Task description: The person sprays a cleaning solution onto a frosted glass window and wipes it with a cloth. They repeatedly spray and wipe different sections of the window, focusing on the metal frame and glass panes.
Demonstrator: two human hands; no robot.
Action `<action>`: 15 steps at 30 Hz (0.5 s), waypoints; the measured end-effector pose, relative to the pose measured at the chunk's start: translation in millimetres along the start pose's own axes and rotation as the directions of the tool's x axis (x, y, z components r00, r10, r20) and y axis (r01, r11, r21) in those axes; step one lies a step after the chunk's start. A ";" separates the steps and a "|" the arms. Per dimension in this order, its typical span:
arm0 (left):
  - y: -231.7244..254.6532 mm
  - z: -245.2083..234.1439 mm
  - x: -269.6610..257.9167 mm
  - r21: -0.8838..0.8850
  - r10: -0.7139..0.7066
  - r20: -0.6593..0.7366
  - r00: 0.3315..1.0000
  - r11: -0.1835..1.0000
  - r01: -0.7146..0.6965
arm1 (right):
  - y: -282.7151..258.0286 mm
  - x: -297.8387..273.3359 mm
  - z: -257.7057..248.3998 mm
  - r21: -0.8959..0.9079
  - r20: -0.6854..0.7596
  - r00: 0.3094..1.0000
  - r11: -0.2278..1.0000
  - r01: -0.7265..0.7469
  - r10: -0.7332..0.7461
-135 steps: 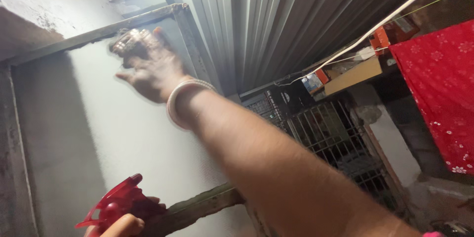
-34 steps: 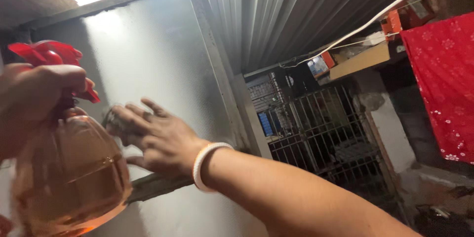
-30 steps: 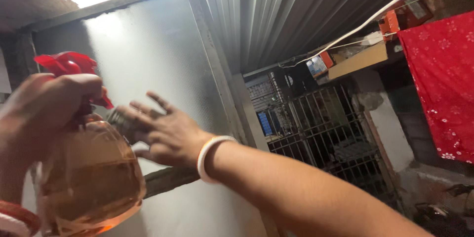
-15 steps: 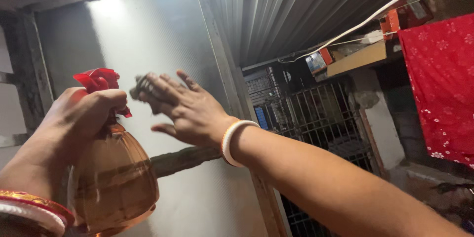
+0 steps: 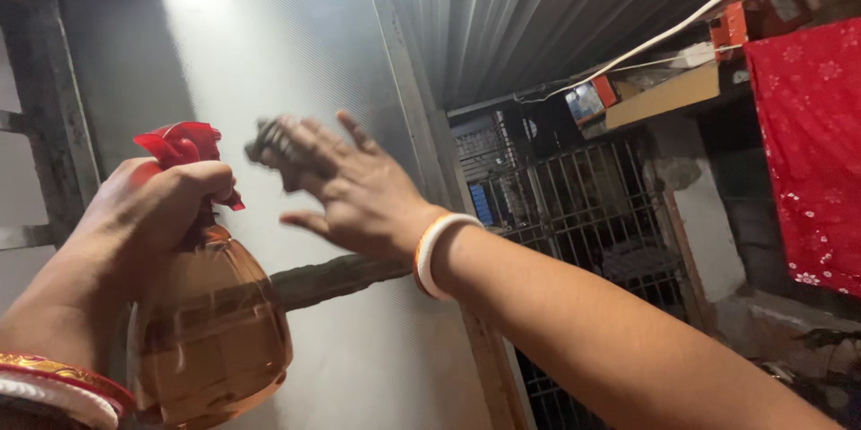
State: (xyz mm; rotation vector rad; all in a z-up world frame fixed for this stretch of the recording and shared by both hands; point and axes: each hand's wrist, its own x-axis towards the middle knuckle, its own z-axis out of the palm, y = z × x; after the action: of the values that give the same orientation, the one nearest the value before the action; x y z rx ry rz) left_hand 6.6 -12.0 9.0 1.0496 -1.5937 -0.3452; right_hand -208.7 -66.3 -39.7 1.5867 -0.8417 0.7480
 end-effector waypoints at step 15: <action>38.1 18.1 -20.6 0.092 0.031 -0.041 0.999 0.995 -0.027 | 53.8 4.2 -3.2 0.022 -0.066 0.996 0.998 0.062 -0.061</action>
State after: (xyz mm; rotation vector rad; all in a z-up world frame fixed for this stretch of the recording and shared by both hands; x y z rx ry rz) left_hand -27.1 19.6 16.9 1.0959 -1.5979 -0.2309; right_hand -251.7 -69.7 -7.1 1.5942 -0.7357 0.7643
